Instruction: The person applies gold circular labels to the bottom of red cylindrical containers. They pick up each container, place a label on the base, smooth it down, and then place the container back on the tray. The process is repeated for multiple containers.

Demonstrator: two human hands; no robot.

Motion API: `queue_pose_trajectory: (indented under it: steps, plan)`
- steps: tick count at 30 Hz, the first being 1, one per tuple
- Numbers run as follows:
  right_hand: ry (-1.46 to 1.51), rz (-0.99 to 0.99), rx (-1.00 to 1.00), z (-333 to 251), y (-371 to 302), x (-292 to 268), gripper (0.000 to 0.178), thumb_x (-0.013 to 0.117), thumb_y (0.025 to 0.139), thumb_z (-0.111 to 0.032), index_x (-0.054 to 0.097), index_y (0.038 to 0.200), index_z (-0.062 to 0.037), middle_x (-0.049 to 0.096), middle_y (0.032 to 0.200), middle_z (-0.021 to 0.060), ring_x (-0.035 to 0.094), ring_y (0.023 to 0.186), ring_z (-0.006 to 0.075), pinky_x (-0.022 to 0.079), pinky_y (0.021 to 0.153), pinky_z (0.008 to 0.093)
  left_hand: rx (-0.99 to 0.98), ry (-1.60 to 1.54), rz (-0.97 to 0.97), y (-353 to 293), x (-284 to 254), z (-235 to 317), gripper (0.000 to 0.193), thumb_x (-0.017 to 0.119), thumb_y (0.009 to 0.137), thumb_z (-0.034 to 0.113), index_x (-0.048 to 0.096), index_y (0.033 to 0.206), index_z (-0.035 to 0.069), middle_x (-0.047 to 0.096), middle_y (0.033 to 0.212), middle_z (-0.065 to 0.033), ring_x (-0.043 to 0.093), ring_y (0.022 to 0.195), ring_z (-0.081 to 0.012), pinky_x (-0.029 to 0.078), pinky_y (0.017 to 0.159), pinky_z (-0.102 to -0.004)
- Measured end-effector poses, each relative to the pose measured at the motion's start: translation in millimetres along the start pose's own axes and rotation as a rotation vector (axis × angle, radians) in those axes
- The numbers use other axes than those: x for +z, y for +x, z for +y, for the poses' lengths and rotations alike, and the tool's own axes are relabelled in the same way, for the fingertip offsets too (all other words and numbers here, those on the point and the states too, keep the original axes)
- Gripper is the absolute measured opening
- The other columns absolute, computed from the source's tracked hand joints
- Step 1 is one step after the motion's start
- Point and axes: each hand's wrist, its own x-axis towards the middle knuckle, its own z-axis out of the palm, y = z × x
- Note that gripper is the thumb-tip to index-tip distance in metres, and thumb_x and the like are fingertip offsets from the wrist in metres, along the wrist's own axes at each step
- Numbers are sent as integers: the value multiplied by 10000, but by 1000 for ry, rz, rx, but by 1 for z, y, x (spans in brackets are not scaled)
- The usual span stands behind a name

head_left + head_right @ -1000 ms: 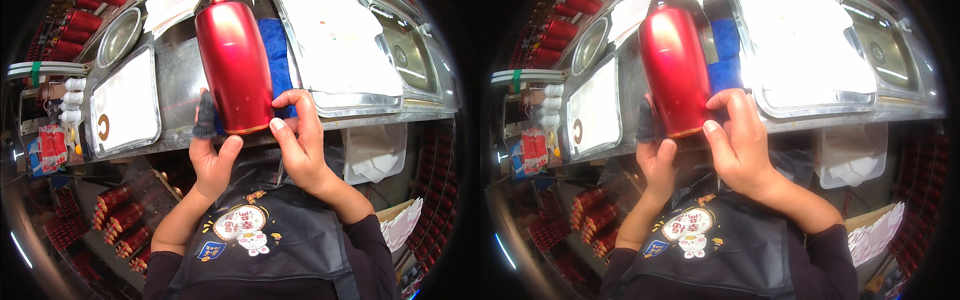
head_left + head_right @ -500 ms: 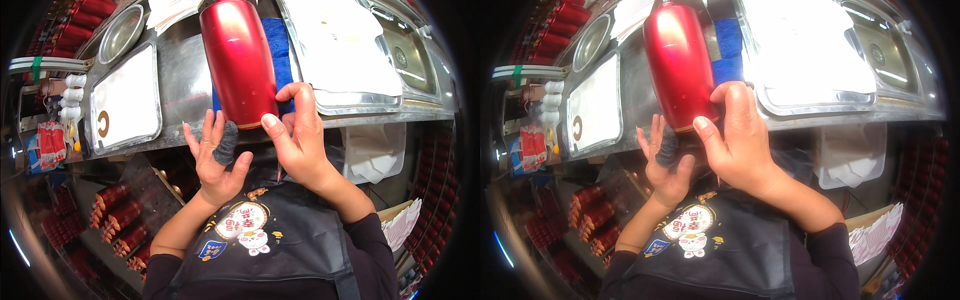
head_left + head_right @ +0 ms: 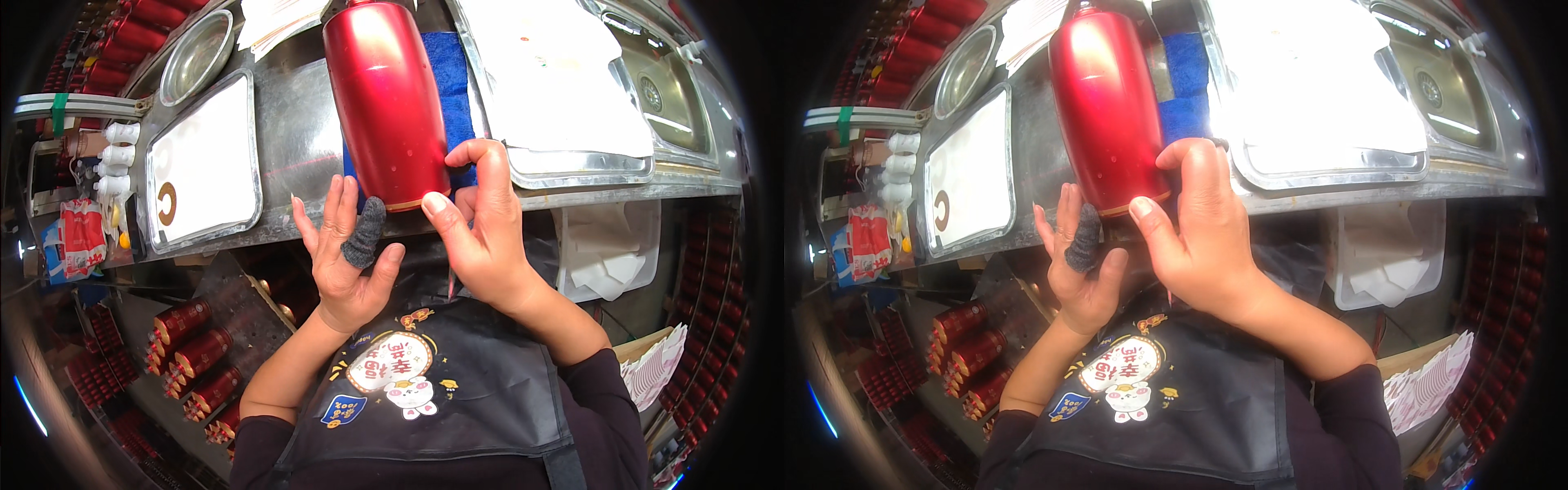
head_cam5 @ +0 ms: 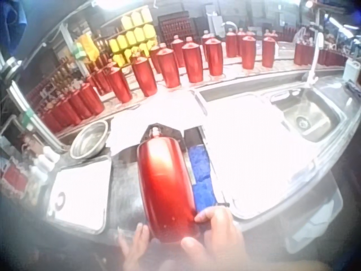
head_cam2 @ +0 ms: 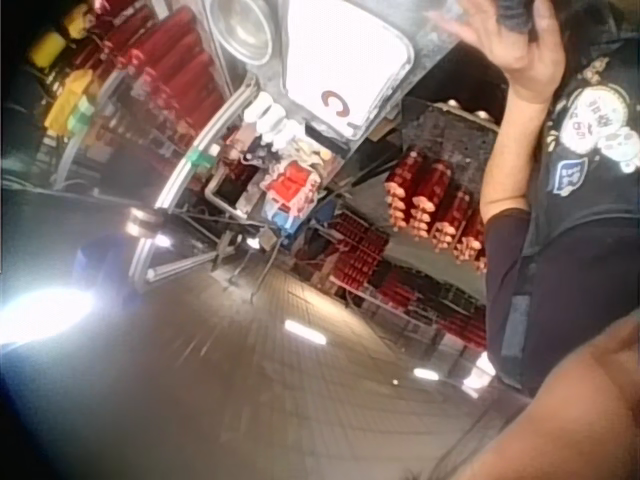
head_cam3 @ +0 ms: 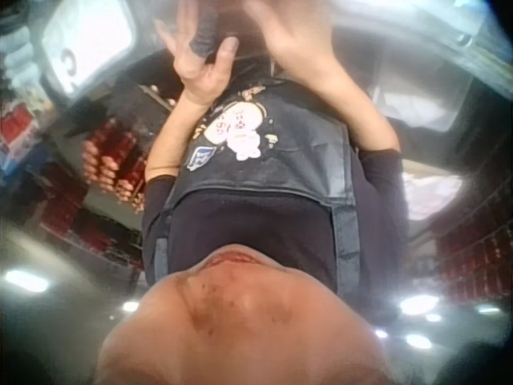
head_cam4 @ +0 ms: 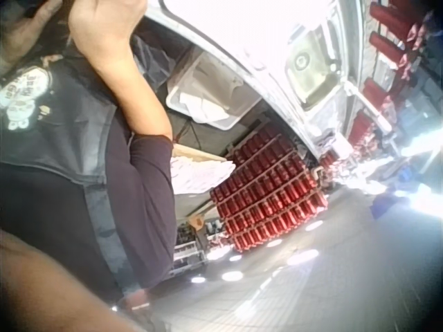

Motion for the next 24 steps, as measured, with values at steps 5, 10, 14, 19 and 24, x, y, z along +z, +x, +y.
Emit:
queue_pose_trajectory:
  steps: [5, 10, 14, 19, 24]
  plan:
    - [267, -42, 147, -2, 2, -4, 319, 659, 902, -99, 507, 1166, -2, 525, 1078, 148, 571, 748, 234, 481, 665, 329, -15, -4, -5, 0, 0, -1, 428, 740, 875, 207, 671, 1224, -30, 481, 1508, -260, 431, 1426, -430, 39, 1179, -658]
    - [35, 10, 37, -4, 2, 0, 314, 652, 900, -64, 507, 1171, -3, 525, 1049, 101, 494, 576, 72, 407, 553, 228, -15, -17, 0, 0, 1, -2, 414, 738, 874, 200, 672, 1209, -36, 482, 1506, -264, 435, 1423, -430, 39, 1179, -657]
    - [459, -71, 209, 0, 5, -10, 320, 633, 890, -15, 500, 1181, -2, 561, 1050, 55, 505, 604, 21, 404, 539, 217, -5, -25, 8, 0, 1, -1, 408, 736, 875, 195, 673, 1204, -37, 482, 1504, -267, 435, 1422, -432, 37, 1179, -657]
    - [308, -118, 173, 3, 8, -15, 315, 642, 879, 8, 509, 1163, -15, 573, 978, 21, 467, 561, -2, 371, 513, 187, -24, -53, 6, 0, 2, -1, 405, 731, 877, 189, 673, 1204, -43, 483, 1503, -268, 434, 1421, -436, 27, 1177, -658]
    - [338, -80, 167, 2, 8, -11, 332, 673, 861, 6, 514, 1150, -17, 567, 966, 11, 432, 540, -14, 345, 496, 173, 9, -34, -31, -1, 1, -3, 488, 687, 915, 197, 589, 1338, -24, 432, 1543, -264, 386, 1457, -420, 9, 1180, -655]
